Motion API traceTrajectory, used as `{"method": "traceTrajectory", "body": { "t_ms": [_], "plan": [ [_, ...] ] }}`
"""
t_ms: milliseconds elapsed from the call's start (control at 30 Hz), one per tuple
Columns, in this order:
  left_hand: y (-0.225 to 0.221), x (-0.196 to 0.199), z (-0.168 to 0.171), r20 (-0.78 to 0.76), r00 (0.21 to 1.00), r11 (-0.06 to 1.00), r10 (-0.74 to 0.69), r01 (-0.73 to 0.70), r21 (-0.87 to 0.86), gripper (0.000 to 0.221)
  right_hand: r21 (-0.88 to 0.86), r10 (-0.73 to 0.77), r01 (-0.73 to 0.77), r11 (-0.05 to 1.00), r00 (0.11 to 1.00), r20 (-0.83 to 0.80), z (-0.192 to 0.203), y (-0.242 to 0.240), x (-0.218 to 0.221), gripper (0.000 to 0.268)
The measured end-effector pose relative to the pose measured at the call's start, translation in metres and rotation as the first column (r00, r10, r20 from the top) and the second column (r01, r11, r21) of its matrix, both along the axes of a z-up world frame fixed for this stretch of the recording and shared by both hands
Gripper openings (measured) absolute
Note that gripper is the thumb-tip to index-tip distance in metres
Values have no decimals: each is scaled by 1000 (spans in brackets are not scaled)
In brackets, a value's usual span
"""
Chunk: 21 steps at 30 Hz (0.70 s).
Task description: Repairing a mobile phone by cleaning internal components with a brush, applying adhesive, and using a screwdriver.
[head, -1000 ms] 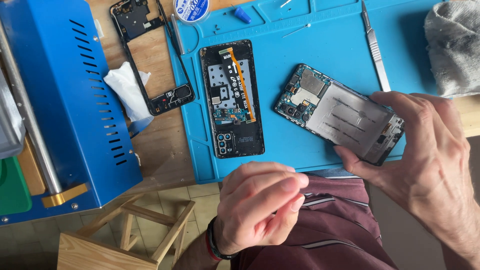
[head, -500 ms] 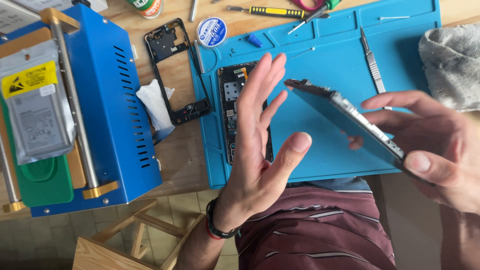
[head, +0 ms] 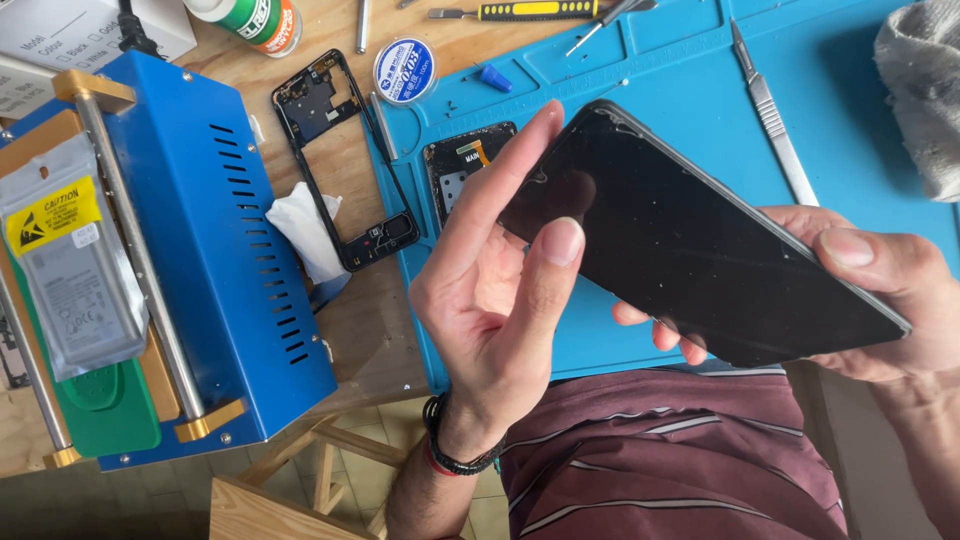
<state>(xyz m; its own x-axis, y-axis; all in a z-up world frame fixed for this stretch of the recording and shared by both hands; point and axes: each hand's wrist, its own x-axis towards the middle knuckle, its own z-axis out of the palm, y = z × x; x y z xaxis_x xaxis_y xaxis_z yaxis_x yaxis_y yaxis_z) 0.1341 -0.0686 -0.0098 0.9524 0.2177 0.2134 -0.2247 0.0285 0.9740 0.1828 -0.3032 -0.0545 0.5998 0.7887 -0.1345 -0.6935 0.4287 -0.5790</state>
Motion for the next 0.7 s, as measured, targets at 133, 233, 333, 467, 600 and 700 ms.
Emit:
{"method": "traceTrajectory", "body": {
  "t_ms": [133, 233, 333, 467, 600, 700],
  "plan": [
    [5, 2, 2, 91, 995, 998, -41, 37, 42, 41, 11, 63, -63, 998, 998, 16, 9, 3, 5, 105],
    [4, 4, 14, 92, 996, 991, -12, 0, 133, 39, 92, 60, -62, 994, 998, 27, -3, -3, 1, 102],
    [6, 9, 26, 151, 987, 942, -45, -9, 336, 30, -18, 12, -9, 1000, 982, 190, 1, -5, -1, 79],
    [-1, 7, 30, 78, 992, 924, -101, 64, 378, 29, -33, 90, -86, 996, 984, 153, 0, -18, 2, 86],
    [-5, 3, 36, 45, 966, 921, -256, 229, 315, 36, -1, 84, -85, 996, 987, 137, 2, -23, -2, 89],
    [-10, 1, 37, 38, 962, 939, -271, 255, 230, 28, -6, 88, -88, 996, 987, 138, 2, -26, -2, 94]
  ]
}}
